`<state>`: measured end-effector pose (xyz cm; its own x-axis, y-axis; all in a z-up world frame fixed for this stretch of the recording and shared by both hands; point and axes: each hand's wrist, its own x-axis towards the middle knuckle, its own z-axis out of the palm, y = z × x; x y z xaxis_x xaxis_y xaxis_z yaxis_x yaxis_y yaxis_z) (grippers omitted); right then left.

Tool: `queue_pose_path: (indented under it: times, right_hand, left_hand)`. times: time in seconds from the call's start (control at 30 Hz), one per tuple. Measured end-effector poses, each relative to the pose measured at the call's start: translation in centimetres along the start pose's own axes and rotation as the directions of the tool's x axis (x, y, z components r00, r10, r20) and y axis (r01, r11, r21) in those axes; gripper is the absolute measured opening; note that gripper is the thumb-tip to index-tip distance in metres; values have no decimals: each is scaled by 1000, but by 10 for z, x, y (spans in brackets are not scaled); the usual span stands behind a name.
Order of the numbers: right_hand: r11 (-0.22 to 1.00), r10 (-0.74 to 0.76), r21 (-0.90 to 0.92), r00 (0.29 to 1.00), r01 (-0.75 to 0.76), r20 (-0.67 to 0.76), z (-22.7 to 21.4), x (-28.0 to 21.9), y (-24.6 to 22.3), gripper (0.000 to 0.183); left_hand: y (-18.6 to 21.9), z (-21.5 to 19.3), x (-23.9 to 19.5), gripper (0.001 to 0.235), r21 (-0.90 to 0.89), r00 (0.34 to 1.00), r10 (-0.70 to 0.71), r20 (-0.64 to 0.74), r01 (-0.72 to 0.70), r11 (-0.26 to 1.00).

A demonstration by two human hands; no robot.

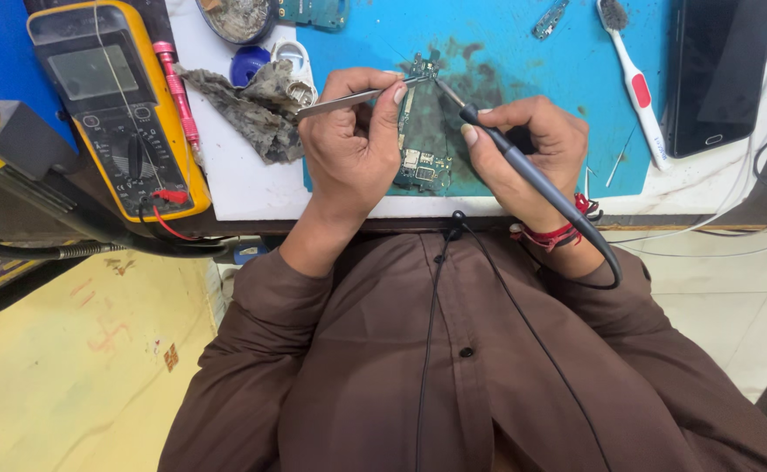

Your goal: The person uses a soldering iron and tweezers to solder components on a small circuit board. They repeatedly apply heat and solder to specific points while holding the board steady, occasionally repositioning the board to access different areas.

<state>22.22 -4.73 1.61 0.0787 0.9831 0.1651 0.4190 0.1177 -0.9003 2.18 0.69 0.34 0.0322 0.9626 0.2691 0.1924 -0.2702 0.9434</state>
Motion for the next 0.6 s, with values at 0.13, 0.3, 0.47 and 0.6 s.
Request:
queue_pose_path:
  times: [0.13,0.3,0.47,0.6]
  right_hand:
    - [1000,24,8,1000,-24,-7,1,0,0,14]
    - [999,39,21,999,-39,-15,2,0,0,14]
    - [1000,9,16,1000,-9,-7,2,1,-1,15]
    - [1000,2,-8,1000,-2,-4,1,0,-2,15]
  left_hand:
    - [0,0,-1,6,3,1000,6,-1,-6,1000]
    - [-1,0,0,7,-3,1000,4,0,-4,1000]
    - [0,0,0,7,2,1000,-6,3,6,1000]
    - [0,0,0,7,5,1000,13,4,-13,1000]
